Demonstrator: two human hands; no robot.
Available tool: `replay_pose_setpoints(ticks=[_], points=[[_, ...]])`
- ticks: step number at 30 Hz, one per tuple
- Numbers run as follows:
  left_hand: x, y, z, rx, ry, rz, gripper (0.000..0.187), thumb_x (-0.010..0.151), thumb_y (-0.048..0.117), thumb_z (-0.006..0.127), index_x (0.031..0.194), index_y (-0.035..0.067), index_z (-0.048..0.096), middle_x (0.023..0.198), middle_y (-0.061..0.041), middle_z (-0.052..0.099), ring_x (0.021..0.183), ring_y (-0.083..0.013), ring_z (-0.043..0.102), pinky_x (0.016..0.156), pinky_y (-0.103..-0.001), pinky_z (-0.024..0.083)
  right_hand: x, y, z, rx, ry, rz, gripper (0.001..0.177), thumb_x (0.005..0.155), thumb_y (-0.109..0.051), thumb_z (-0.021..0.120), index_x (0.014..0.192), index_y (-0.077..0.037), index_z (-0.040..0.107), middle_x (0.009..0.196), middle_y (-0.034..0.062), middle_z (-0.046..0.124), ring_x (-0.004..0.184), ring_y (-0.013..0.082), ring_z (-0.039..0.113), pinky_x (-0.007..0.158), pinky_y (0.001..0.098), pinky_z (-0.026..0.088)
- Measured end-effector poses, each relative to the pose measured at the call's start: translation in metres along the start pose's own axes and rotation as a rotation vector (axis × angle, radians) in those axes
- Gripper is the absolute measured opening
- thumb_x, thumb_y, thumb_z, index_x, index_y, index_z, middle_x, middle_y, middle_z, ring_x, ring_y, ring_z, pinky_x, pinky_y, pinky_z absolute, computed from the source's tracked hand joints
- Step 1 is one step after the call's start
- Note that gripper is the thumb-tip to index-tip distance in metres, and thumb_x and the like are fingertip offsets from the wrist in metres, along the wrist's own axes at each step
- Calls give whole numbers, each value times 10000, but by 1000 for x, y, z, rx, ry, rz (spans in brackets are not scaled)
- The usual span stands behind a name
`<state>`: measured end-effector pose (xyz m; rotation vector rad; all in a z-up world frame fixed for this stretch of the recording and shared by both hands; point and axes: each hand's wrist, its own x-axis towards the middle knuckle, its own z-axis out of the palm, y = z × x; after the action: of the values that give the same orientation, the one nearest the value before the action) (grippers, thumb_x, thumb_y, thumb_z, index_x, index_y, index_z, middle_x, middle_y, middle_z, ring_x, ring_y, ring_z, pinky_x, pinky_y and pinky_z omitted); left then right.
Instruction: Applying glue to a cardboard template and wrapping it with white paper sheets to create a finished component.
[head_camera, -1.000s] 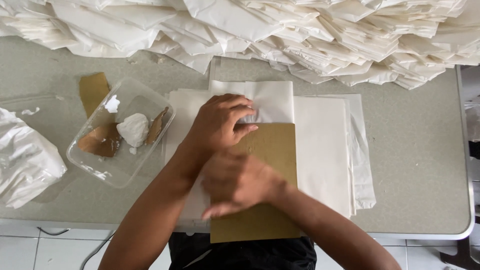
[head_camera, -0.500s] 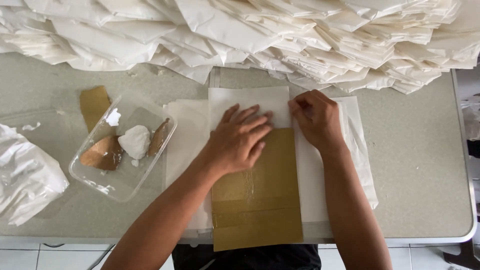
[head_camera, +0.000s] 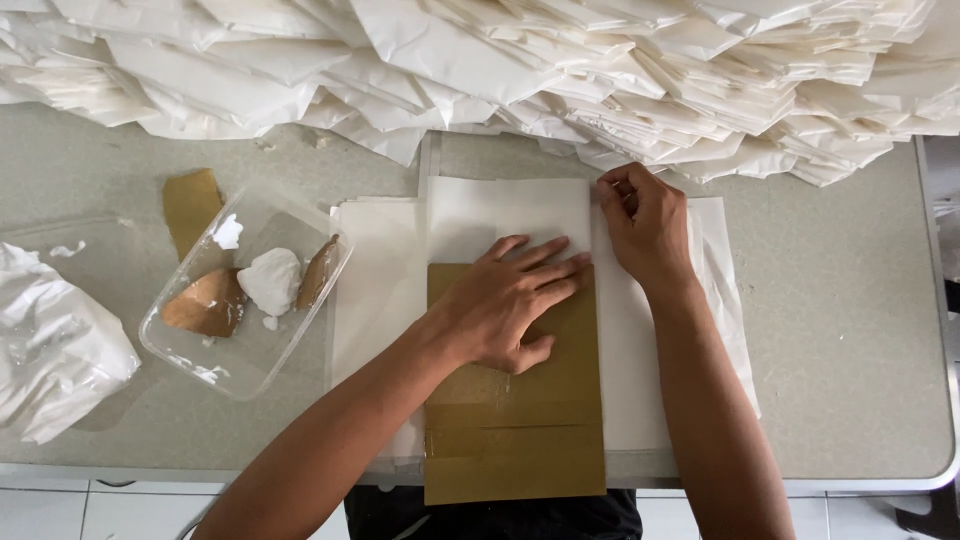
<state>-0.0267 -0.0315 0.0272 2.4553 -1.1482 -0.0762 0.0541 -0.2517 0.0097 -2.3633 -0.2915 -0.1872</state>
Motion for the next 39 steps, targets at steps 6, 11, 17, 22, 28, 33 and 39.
replay_pose_setpoints(ticks=[6, 11, 17, 22, 28, 33, 39], points=[[16, 0, 11, 68, 12, -47, 649, 815, 459, 578, 1378, 135, 599, 1405, -56, 594, 1384, -284, 493, 1060, -517, 406, -1, 3, 1, 65, 43, 20, 121, 1037, -111, 628, 1026, -22, 709, 740, 133, 642, 638, 226, 589, 613, 370, 499], [25, -1, 19, 115, 66, -62, 556, 817, 442, 648, 1267, 117, 661, 1289, -56, 615, 1274, -286, 517, 957, -476, 453, -3, 3, 2, 135, 53, -6, 75, 1007, -85, 680, 988, -22, 717, 748, 140, 663, 634, 239, 603, 586, 345, 492], [13, 1, 3, 34, 36, -45, 599, 915, 425, 616, 1410, 90, 574, 1418, -83, 562, 1394, -321, 440, 1044, -496, 418, -4, 6, 6, 84, 61, -71, 130, 1001, -153, 736, 954, -34, 712, 748, 125, 669, 629, 231, 619, 551, 347, 505], [12, -3, 6, 5, 70, -34, 588, 931, 440, 626, 1402, 91, 579, 1402, -84, 587, 1394, -317, 461, 1052, -497, 425, -3, -3, 3, 80, 50, -70, 117, 994, -115, 724, 953, -5, 715, 743, 151, 661, 639, 252, 610, 571, 361, 504], [10, -7, 8, -11, 100, -31, 536, 945, 457, 607, 1350, 105, 611, 1382, -70, 610, 1386, -293, 496, 1043, -478, 443, -2, -3, 3, 78, 35, -73, 134, 992, -148, 742, 946, -25, 717, 741, 138, 667, 640, 245, 613, 575, 356, 511], [10, -7, 6, 0, 70, -41, 541, 931, 470, 625, 1340, 116, 614, 1390, -65, 606, 1392, -282, 490, 1045, -468, 438, -2, -1, -7, 96, -61, -38, 107, 906, -60, 773, 1003, -29, 740, 792, 134, 684, 707, 238, 644, 650, 341, 537], [12, -9, 7, 16, 62, -29, 548, 929, 482, 618, 1342, 121, 603, 1396, -55, 588, 1400, -269, 475, 1047, -465, 432, -4, 0, -21, 216, -143, 44, 401, 737, -33, 870, 1098, 8, 700, 931, 144, 710, 886, 229, 669, 855, 357, 559]])
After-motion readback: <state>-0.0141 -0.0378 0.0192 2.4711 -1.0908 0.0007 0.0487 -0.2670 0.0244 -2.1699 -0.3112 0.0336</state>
